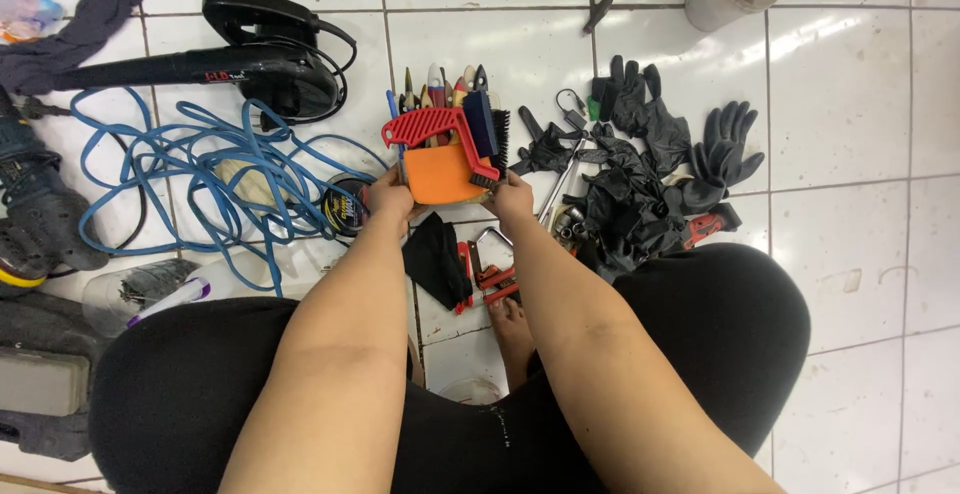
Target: Storing detailing brushes into a holder and organizing tape rolls on the floor.
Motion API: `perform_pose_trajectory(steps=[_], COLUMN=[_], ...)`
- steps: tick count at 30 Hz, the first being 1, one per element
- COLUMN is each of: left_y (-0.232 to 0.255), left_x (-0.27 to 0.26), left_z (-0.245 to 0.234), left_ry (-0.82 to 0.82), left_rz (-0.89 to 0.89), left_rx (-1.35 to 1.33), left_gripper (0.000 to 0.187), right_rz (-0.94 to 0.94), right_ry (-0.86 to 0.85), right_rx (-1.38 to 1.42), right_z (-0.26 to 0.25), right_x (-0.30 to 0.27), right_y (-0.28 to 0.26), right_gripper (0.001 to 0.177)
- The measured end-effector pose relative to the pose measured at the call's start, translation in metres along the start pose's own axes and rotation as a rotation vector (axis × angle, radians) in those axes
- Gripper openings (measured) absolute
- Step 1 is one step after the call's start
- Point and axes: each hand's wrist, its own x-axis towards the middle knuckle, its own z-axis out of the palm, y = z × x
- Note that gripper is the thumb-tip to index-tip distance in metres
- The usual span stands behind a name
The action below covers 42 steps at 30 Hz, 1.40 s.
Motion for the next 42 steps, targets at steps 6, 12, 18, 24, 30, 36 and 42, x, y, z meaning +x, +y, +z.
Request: perform_pose_trajectory(steps=[6, 12, 18, 24, 30, 36, 42], left_y=[0.007, 0.018, 0.068, 0.096, 0.117, 0.119, 0.124], left_x=[-0.017, -0.042, -0.097, -0.133, -0.143, -0.182, -0.182], left_z=[-0.002, -0.006, -0.015, -0.028, -0.036, -0.032, -0.019], left_ry=[-0.02, -0.038, -0.102, -0.189, -0.198, -0.136, -0.098], left_rz=[0.046, 0.084, 0.177, 0.284, 0.358, 0.355, 0.364], left_rx=[-0.053, -0.114, -0.09, -0.119, -0.085, -0.149, -0.141], left_gripper=[0.055, 0.05, 0.065, 0.075, 0.082, 0.08, 0.077], right_rz=[-0.043, -0.098, -0.195, -0.264, -0.315, -0.34, -0.342], right_ry=[-0.003, -0.055, -0.15, -0.221, -0.252, -0.252, -0.227], right_rx=[-0.034, -0.065, 0.003, 0.06, 0.005, -0.021, 0.001], right_z=[0.001, -0.009, -0.019, -0.023, -0.033, -0.037, -0.038], right_x=[-0.041, -0.01, -0.096, -0.171, -0.227, -0.243, -0.24], right_y=[-0.042, -0.043, -0.106, -0.165, -0.197, -0.205, -0.204], right_gripper=[0.04, 0.032, 0.043, 0.048, 0.051, 0.053, 0.054])
